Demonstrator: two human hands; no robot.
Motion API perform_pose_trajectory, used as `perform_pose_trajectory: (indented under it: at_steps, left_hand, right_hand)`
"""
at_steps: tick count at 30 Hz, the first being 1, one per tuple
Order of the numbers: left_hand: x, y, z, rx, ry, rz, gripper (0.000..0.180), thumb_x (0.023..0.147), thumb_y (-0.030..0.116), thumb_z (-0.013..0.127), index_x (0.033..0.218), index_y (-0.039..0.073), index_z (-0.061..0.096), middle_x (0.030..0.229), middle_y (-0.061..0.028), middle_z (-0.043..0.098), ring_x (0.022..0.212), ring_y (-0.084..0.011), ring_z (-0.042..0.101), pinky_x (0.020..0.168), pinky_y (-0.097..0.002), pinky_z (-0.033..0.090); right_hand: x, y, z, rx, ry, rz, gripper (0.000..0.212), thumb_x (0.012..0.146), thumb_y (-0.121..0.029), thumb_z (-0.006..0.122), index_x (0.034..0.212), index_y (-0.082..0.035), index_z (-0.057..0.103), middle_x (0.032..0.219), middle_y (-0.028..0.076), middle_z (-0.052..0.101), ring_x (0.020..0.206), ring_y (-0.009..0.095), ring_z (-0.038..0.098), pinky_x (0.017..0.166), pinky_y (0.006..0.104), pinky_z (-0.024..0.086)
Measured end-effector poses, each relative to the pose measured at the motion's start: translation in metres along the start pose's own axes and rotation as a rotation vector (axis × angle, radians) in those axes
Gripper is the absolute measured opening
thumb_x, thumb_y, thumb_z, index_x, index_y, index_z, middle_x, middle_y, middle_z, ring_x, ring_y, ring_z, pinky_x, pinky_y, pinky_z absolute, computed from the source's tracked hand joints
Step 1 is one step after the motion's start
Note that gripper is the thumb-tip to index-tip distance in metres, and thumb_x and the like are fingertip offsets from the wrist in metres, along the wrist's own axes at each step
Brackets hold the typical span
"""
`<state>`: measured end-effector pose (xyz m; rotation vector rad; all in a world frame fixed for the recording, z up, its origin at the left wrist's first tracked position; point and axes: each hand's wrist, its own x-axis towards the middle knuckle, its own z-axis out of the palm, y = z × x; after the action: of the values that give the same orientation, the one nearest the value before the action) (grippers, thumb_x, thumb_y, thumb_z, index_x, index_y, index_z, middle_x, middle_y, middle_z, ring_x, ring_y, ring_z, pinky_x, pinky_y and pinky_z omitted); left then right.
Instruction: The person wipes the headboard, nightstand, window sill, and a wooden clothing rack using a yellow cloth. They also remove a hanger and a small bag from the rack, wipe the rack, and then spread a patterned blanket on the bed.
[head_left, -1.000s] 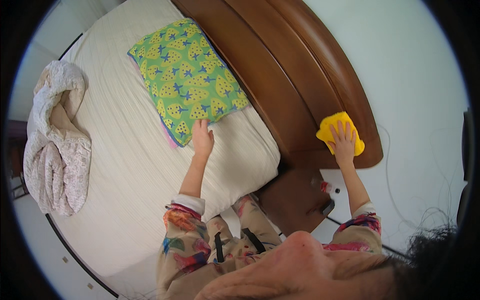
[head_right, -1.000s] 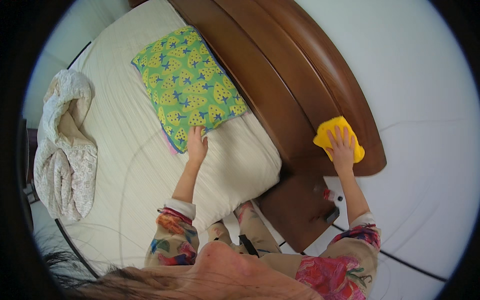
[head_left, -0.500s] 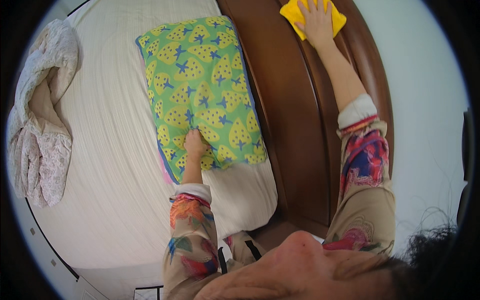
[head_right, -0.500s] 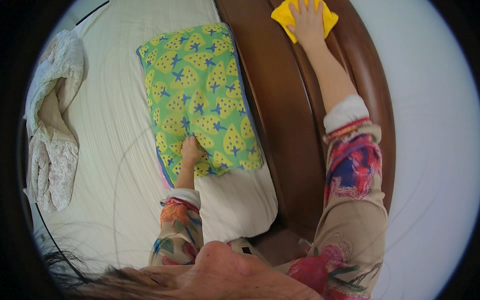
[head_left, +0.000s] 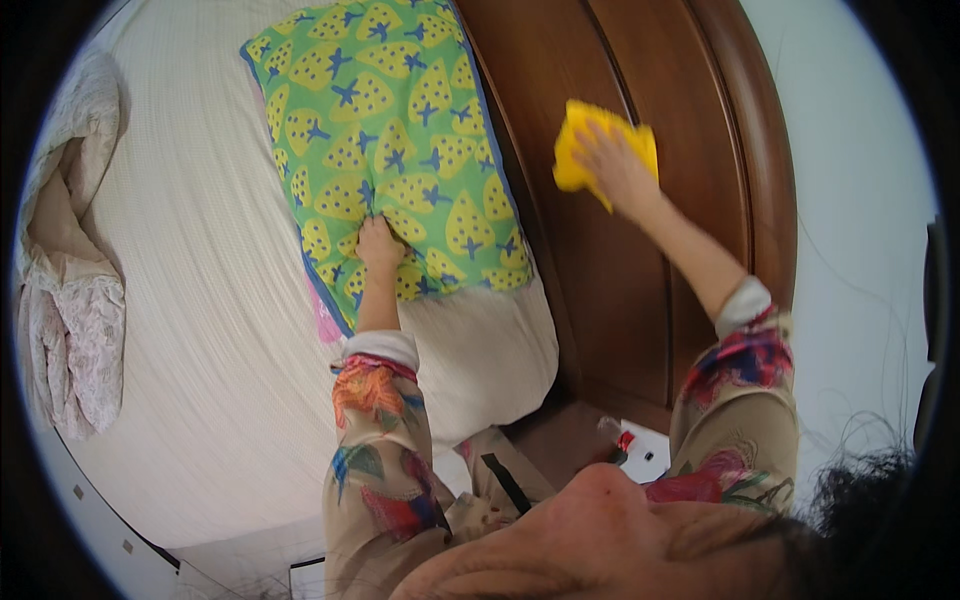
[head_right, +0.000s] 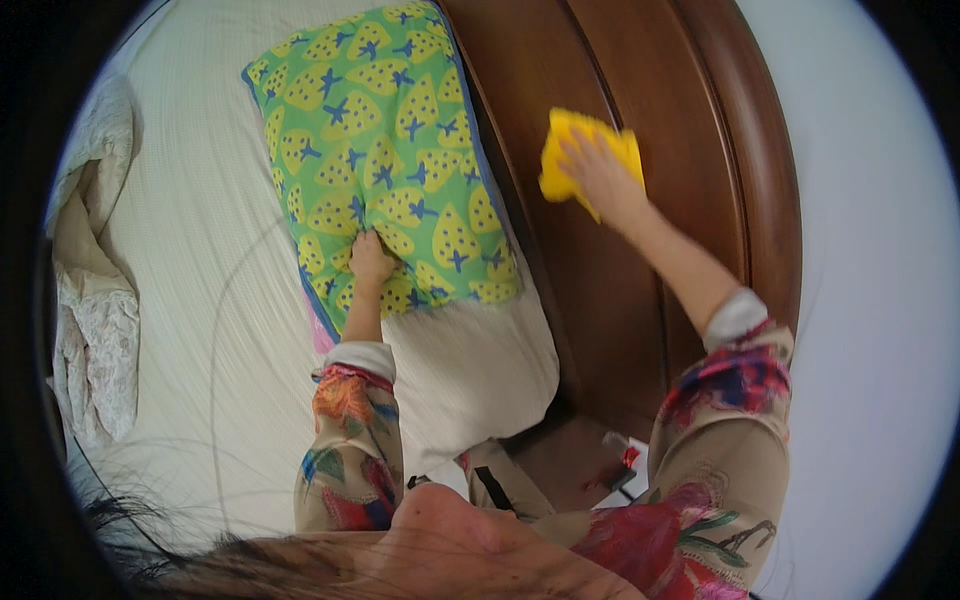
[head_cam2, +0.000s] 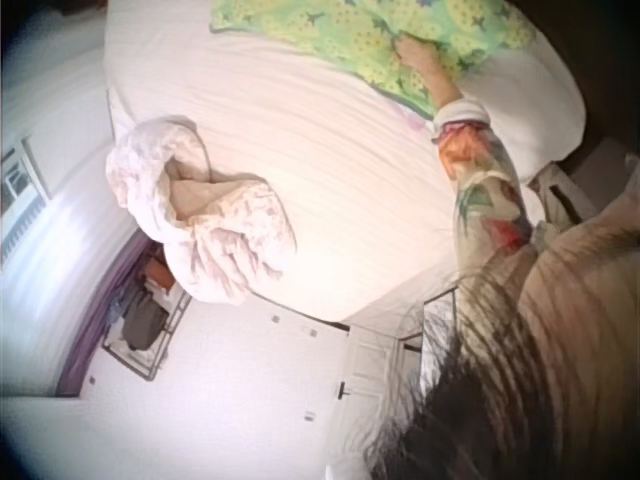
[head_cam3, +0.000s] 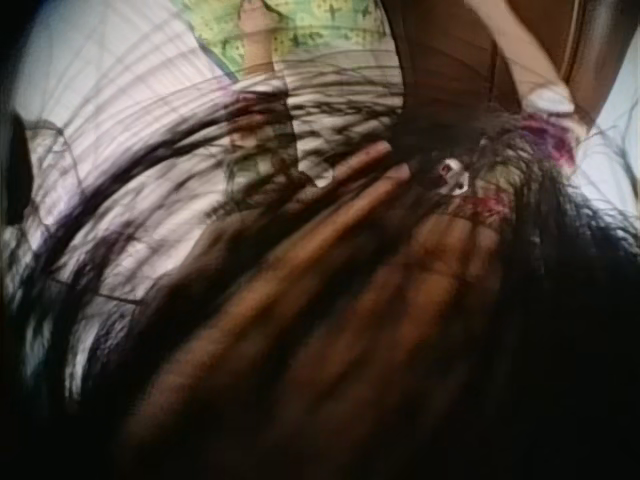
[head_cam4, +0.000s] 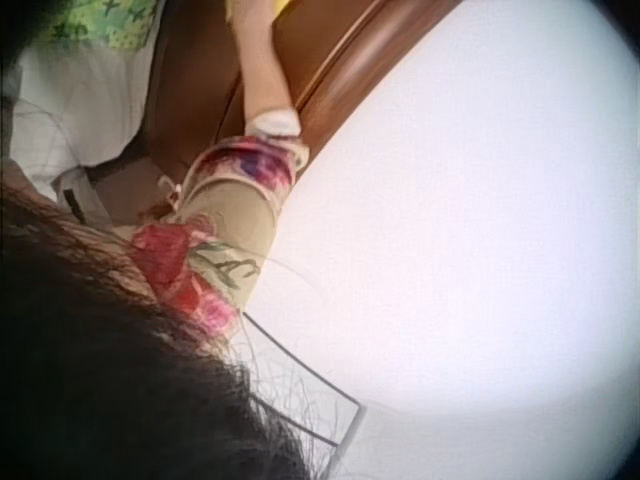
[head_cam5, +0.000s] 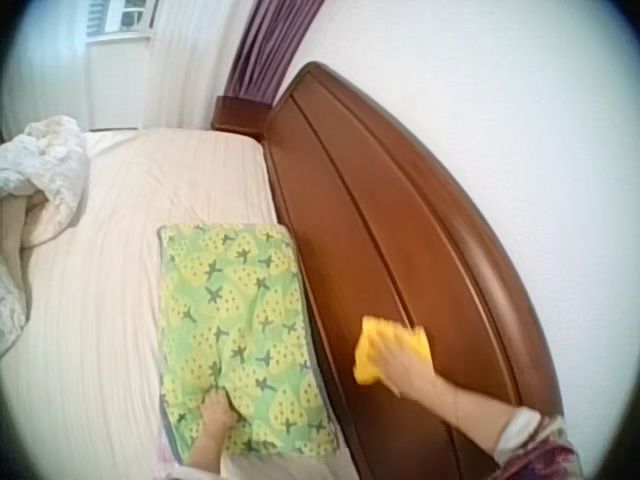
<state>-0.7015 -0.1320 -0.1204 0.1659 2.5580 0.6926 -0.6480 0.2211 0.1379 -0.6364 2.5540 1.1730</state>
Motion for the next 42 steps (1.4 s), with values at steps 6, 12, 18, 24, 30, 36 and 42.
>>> perform_pose_trajectory:
  at_steps: [6,12,18,24,30,36,42]
  left_hand:
    - [-0.007,-0.009,-0.001,-0.059,0.055,0.12,0.065,0.05,0.027,0.09,0.1,0.011,0.052,0.108,-0.0061,0.053,0.107,-0.0278,0.053,0.081,-0.045,0.049]
    - [-0.007,0.0,-0.001,-0.032,0.04,0.063,0.065,0.05,0.027,0.09,0.1,0.011,0.052,0.107,-0.0059,0.053,0.107,-0.0272,0.052,0.08,-0.0444,0.049]
    - [-0.004,0.006,-0.003,-0.055,0.059,0.057,0.067,0.048,0.022,0.089,0.102,0.01,0.052,0.108,-0.0075,0.053,0.11,-0.0295,0.051,0.084,-0.0445,0.048]
    - [0.002,0.009,0.002,-0.06,0.09,0.073,0.069,0.047,0.019,0.088,0.104,0.007,0.052,0.111,-0.0102,0.053,0.11,-0.0321,0.051,0.085,-0.0441,0.049]
    - [-0.001,0.006,0.003,-0.05,0.14,0.116,0.065,0.046,0.02,0.089,0.099,0.01,0.052,0.104,-0.0075,0.054,0.104,-0.031,0.054,0.079,-0.0422,0.049]
    - [-0.009,-0.002,0.013,-0.016,0.219,0.172,0.06,0.048,0.025,0.089,0.094,0.012,0.051,0.099,-0.0052,0.054,0.096,-0.0273,0.056,0.073,-0.0429,0.048]
    - [-0.043,0.007,0.006,-0.015,0.325,0.237,0.047,0.06,0.02,0.082,0.096,0.011,0.053,0.101,-0.0069,0.053,0.1,-0.0282,0.053,0.078,-0.0425,0.044]
  right_hand:
    - [-0.282,-0.212,-0.015,0.791,-0.172,0.002,0.053,0.087,-0.004,0.042,0.14,-0.007,0.038,0.153,0.009,0.024,0.142,0.025,0.019,0.118,0.0401,0.014]
    - [-0.285,-0.195,-0.008,0.56,-0.156,-0.309,0.04,0.089,-0.01,0.047,0.128,-0.005,0.051,0.145,0.012,0.037,0.135,0.028,0.034,0.115,0.0416,0.022]
    - [0.098,0.046,0.019,-0.054,0.275,0.121,0.047,0.086,-0.022,0.052,0.132,-0.012,0.047,0.138,0.011,0.044,0.128,0.028,0.04,0.109,0.0448,0.026]
    - [0.23,0.091,0.031,-0.283,0.056,0.336,0.048,0.092,-0.026,0.047,0.139,-0.022,0.043,0.148,0.007,0.035,0.139,0.027,0.025,0.116,0.0472,0.011]
    - [0.079,-0.138,0.116,0.02,0.127,0.163,0.051,0.09,-0.018,0.044,0.135,0.004,0.041,0.143,0.019,0.037,0.135,0.033,0.031,0.115,0.0447,0.019]
    - [-0.254,-0.337,0.093,0.175,-0.31,-0.337,0.039,0.1,-0.015,0.038,0.136,-0.001,0.042,0.139,0.014,0.044,0.13,0.024,0.041,0.112,0.0338,0.029]
    - [-0.162,-0.263,0.095,1.003,-0.016,0.05,0.039,0.095,-0.01,0.041,0.131,0.002,0.047,0.138,0.019,0.045,0.13,0.033,0.04,0.111,0.0433,0.029]
